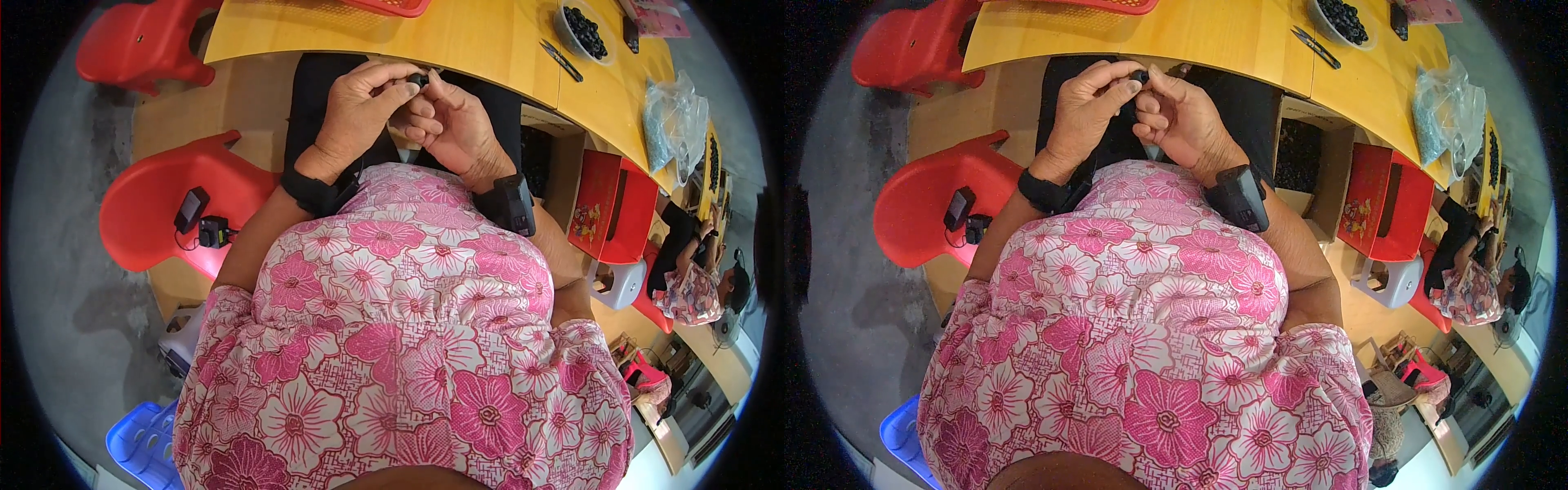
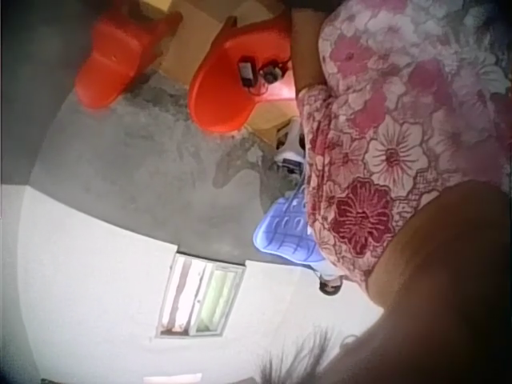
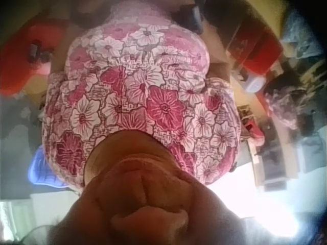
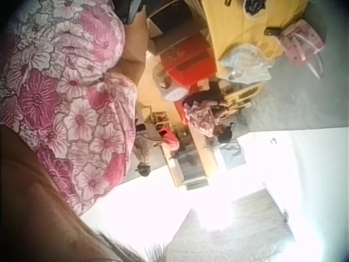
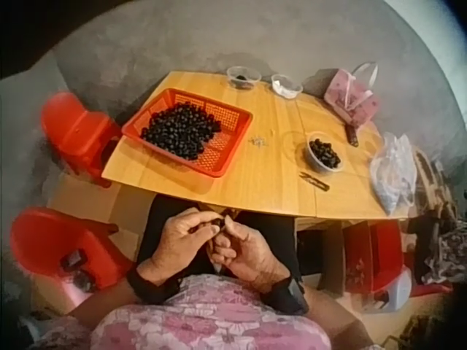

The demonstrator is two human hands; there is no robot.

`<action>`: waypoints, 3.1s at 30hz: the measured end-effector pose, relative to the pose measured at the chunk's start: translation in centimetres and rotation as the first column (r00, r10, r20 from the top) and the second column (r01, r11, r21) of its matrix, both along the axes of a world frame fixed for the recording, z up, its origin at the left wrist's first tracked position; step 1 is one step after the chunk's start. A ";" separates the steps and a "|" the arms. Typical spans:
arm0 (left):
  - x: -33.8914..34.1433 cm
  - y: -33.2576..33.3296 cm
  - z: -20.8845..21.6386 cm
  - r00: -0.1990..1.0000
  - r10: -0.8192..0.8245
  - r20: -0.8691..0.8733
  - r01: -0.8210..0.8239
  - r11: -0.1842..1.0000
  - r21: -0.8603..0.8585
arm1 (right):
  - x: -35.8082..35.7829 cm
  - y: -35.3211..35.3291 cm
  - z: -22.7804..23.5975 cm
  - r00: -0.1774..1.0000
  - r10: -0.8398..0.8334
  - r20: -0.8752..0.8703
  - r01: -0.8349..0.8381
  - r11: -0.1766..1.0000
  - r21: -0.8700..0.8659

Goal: The person sorts small black plastic components by hand at a workbench, inspecting them one by one.

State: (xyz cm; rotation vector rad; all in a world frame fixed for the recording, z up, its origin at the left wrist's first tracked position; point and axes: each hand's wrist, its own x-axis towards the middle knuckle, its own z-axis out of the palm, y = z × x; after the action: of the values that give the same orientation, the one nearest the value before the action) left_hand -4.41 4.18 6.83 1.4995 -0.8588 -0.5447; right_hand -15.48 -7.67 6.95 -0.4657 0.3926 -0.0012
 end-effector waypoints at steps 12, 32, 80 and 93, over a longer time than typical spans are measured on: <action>0.3 0.2 0.1 1.000 -0.009 -0.005 0.009 1.000 -0.028 | 0.1 0.2 0.2 0.999 0.039 0.020 -0.038 0.999 -0.037; -0.6 0.4 0.9 0.949 0.036 -0.314 -0.054 0.997 -0.050 | 0.9 1.1 1.0 0.939 -0.337 0.069 0.304 0.720 -0.624; -0.6 -1.1 -0.2 0.724 -0.159 -0.671 0.033 0.980 -0.197 | 0.3 -0.6 0.4 0.915 -0.359 0.185 0.384 0.632 -0.673; -0.2 -0.3 -0.2 0.752 -0.130 -0.646 0.080 0.991 -0.107 | 0.2 -0.2 0.9 0.904 -0.266 0.336 0.404 0.268 -0.875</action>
State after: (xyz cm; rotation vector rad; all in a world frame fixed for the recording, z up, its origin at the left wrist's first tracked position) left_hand -4.64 3.87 6.66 1.0698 -0.3976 -1.0371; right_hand -15.24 -7.82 7.84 -1.5568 0.3271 -0.7423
